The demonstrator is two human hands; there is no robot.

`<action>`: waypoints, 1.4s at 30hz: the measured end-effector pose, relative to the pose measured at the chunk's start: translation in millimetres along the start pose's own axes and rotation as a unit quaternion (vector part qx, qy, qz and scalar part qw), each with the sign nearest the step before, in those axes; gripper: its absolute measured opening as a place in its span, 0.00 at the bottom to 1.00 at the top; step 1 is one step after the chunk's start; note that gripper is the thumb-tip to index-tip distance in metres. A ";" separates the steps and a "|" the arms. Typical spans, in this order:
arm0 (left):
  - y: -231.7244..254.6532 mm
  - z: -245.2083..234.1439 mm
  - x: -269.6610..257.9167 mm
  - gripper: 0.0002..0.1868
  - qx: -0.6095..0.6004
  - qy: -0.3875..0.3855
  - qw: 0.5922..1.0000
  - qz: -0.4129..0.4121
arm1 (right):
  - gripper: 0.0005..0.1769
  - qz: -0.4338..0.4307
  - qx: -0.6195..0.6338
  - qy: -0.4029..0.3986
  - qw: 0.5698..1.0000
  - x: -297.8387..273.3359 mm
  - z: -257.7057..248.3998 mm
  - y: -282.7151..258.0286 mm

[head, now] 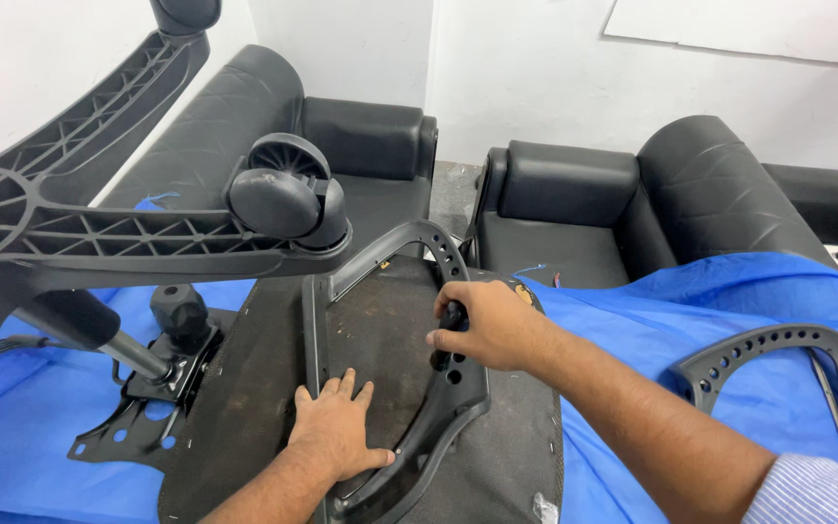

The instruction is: The person uses a screwdriver to fasten screws into a black plastic frame component placed on a padded surface. They repeatedly align the frame, insert screws, and turn the screwdriver to tighten them. The person works on one frame piece throughout the clip.

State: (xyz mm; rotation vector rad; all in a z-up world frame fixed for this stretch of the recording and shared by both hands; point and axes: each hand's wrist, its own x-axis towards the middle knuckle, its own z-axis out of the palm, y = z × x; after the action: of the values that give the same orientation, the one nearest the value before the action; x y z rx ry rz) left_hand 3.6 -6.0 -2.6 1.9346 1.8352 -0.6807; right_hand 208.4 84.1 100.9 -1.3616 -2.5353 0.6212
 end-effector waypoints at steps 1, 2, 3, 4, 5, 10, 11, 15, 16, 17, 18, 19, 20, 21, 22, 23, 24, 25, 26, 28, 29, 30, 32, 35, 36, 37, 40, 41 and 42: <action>-0.4 -0.5 0.8 0.59 0.001 0.007 1.000 0.000 | 0.22 -0.004 0.007 -0.007 1.000 -1.5 1.2 -1.3; -0.5 0.5 0.2 0.59 -0.001 0.012 1.000 -0.001 | 0.21 0.008 0.015 -0.012 1.000 -2.8 2.5 -2.7; -0.8 1.4 -0.2 0.60 -0.002 0.017 1.000 -0.001 | 0.21 0.020 0.022 -0.017 0.999 -3.8 3.9 -3.9; -1.0 1.4 0.3 0.60 0.000 0.013 1.000 -0.002 | 0.21 0.032 0.030 -0.021 0.999 -4.1 5.3 -4.5; -0.5 1.0 1.4 0.59 0.001 0.010 1.000 -0.002 | 0.20 0.034 0.034 -0.019 0.999 -4.0 6.1 -4.3; 0.6 0.0 1.6 0.60 0.006 -0.003 1.000 -0.006 | 0.20 0.088 0.037 -0.033 0.995 -4.2 8.4 -3.5; 0.8 -0.4 1.5 0.60 0.006 -0.006 1.000 -0.006 | 0.20 0.071 0.039 -0.034 0.996 -7.1 10.4 -4.4; 0.0 -0.3 0.6 0.61 0.009 0.006 1.000 -0.007 | 0.20 0.092 0.049 -0.067 0.992 -17.1 16.4 -9.4; 0.1 0.2 0.6 0.61 0.011 0.009 1.000 -0.006 | 0.20 0.119 0.054 -0.082 0.988 -18.2 17.4 -9.9; 0.7 0.9 0.3 0.61 0.013 0.011 1.000 -0.005 | 0.20 0.107 0.049 -0.074 0.990 -19.8 18.1 -10.1; 1.0 0.7 -0.3 0.61 0.014 0.014 1.000 -0.005 | 0.20 0.094 0.043 -0.067 0.992 -20.6 18.6 -11.0; 1.0 -0.2 -0.4 0.61 0.016 0.011 1.000 -0.006 | 0.21 0.081 0.037 -0.059 0.994 -21.0 18.8 -11.8; 0.8 -0.5 -0.1 0.61 0.017 0.008 1.000 -0.006 | 0.21 0.076 0.041 -0.058 0.995 -20.9 19.1 -12.1; 0.7 -0.8 0.4 0.61 0.018 0.004 1.000 -0.007 | 0.21 0.071 0.046 -0.057 0.995 -20.4 19.2 -12.1; 0.7 -1.3 0.6 0.61 0.020 0.001 1.000 -0.008 | 0.21 0.066 0.052 -0.056 0.995 -20.3 19.6 -11.9; 0.7 -1.8 1.0 0.61 0.022 -0.003 1.000 -0.009 | 0.21 0.051 0.051 -0.054 0.996 -20.1 19.8 -11.6; 1.2 -1.2 1.0 0.61 0.023 -0.006 1.000 -0.010 | 0.20 0.036 0.050 -0.053 0.997 -19.1 19.6 -11.0; 1.6 -0.1 0.7 0.61 0.023 -0.004 1.000 -0.009 | 0.20 0.020 0.049 -0.052 0.997 -18.3 19.6 -10.6; 1.6 0.2 0.9 0.61 0.023 0.000 1.000 -0.009 | 0.20 0.013 0.043 -0.063 0.997 -17.5 19.2 -10.2; 1.6 0.6 1.0 0.61 0.023 0.007 1.000 -0.009 | 0.20 -0.003 0.032 -0.085 0.996 -15.9 17.2 -9.3; 1.4 0.8 1.0 0.61 0.023 0.009 1.000 -0.008 | 0.20 -0.006 0.028 -0.091 0.995 -14.9 15.9 -8.6; 1.4 2.1 0.8 0.61 0.022 0.010 1.000 -0.008 | 0.20 -0.010 0.023 -0.098 0.995 -14.0 14.6 -7.4; 1.1 3.5 1.7 0.61 0.020 0.012 1.000 -0.006 | 0.22 -0.021 0.014 -0.090 0.996 -11.4 10.7 -4.3; -0.2 4.4 0.8 0.61 0.013 0.023 1.000 -0.004 | 0.24 -0.045 0.000 -0.042 0.998 -6.9 -3.1 4.0; -0.2 5.8 -0.1 0.60 0.011 0.026 1.000 -0.003 | 0.24 -0.053 -0.002 -0.025 0.998 -4.7 -7.9 7.9; -0.6 5.9 0.1 0.60 0.010 0.036 0.999 -0.001 | 0.23 -0.060 -0.005 -0.007 0.998 -2.1 -11.6 11.7; -0.5 7.2 -2.1 0.59 0.007 0.060 0.998 0.003 | 0.22 0.014 -0.022 -0.007 1.000 -1.7 -17.2 23.5; -0.3 7.2 -3.2 0.57 0.009 0.068 0.998 0.003 | 0.22 0.013 -0.016 -0.005 1.000 -2.4 -15.1 25.6; 0.0 7.4 -4.5 0.56 0.011 0.077 0.997 0.005 | 0.22 0.013 -0.010 -0.003 1.000 -3.5 -12.4 27.4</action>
State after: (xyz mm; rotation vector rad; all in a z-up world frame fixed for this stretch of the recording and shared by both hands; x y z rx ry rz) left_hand 2.9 -14.0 -5.9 2.0592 1.9145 -0.5657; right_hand 235.3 97.9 99.7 -1.4045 -2.5379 0.6080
